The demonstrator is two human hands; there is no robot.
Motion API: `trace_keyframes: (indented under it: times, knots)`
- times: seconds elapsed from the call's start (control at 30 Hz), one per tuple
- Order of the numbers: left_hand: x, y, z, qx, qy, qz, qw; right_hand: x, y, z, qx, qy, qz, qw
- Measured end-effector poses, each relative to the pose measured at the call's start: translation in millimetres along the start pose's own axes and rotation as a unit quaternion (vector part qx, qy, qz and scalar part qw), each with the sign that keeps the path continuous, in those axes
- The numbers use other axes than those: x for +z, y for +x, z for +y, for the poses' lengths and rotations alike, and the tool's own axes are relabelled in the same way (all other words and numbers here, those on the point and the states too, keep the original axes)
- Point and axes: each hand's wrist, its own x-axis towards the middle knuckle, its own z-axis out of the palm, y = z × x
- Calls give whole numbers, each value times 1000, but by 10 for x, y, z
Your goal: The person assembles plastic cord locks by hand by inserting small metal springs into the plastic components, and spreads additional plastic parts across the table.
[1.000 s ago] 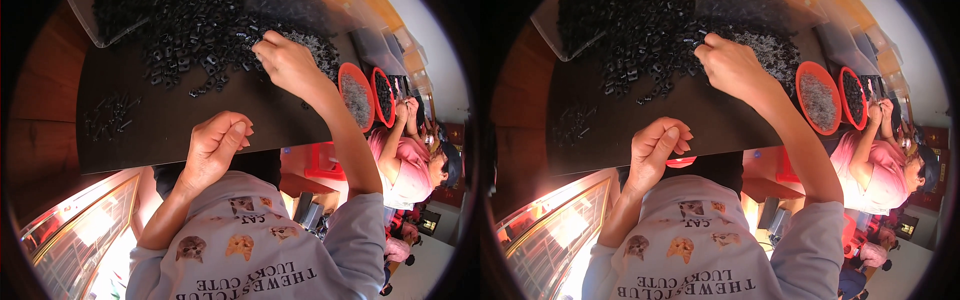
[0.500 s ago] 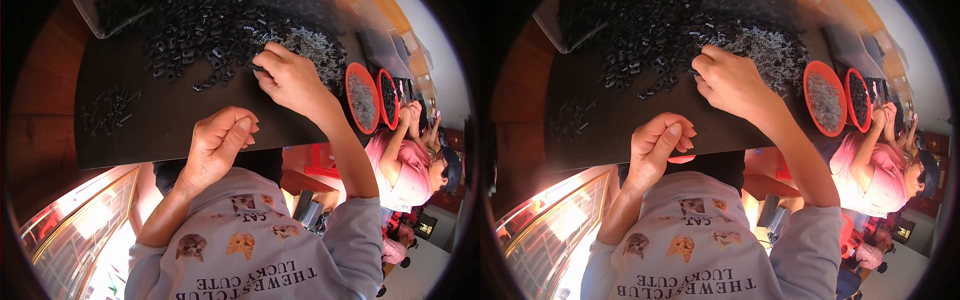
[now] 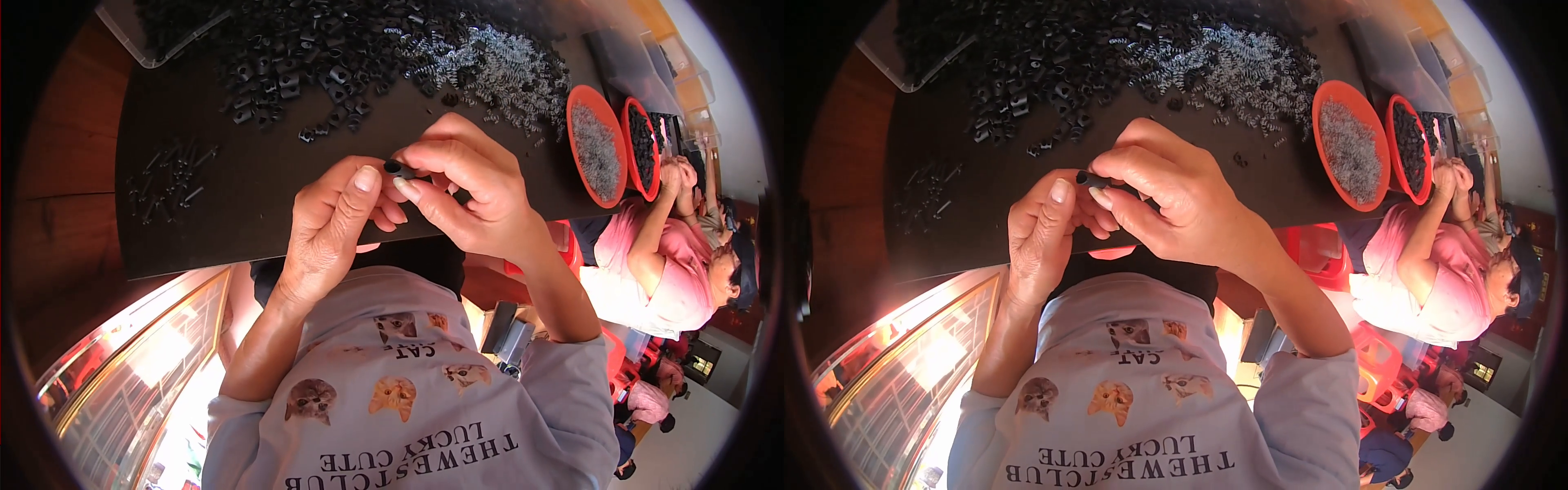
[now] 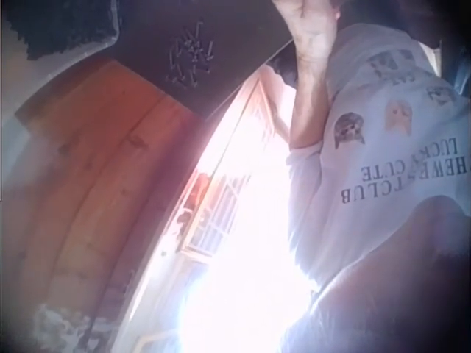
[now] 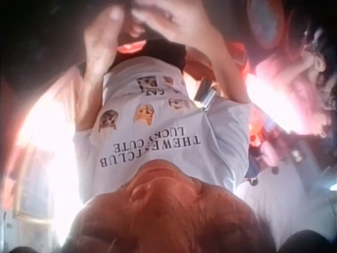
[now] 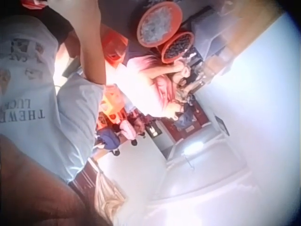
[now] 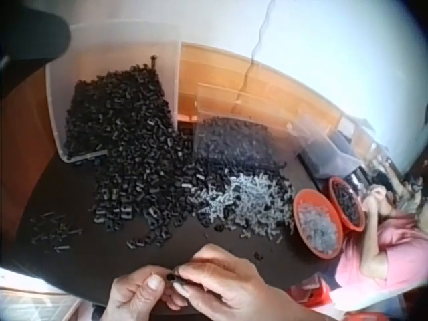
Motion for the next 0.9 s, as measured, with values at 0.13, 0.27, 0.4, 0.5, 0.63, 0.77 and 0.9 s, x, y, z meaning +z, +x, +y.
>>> trace_keyframes:
  times: [0.13,0.27,0.4,0.5,0.63,0.77,0.9]
  knots:
    - [-24,-17,-10,15,43,-17,999,70,-12,-40,-22,-8,22,999]
    - [-6,-2,-12,25,9,3,1000,187,-42,-9,-44,-40,64,996]
    - [14,-32,13,33,39,-4,999,226,-100,-19,-45,-77,54,995]
    - [16,-37,9,30,39,3,999,231,-161,-30,-48,-126,38,990]
    - [5,-48,13,25,35,5,999,108,-174,-39,-70,-178,-1,982]
    - [-11,-56,16,19,75,-8,997,-224,-162,177,-30,-239,38,970]
    - [14,-44,15,16,66,-2,998,-533,-134,416,74,-340,13,938]
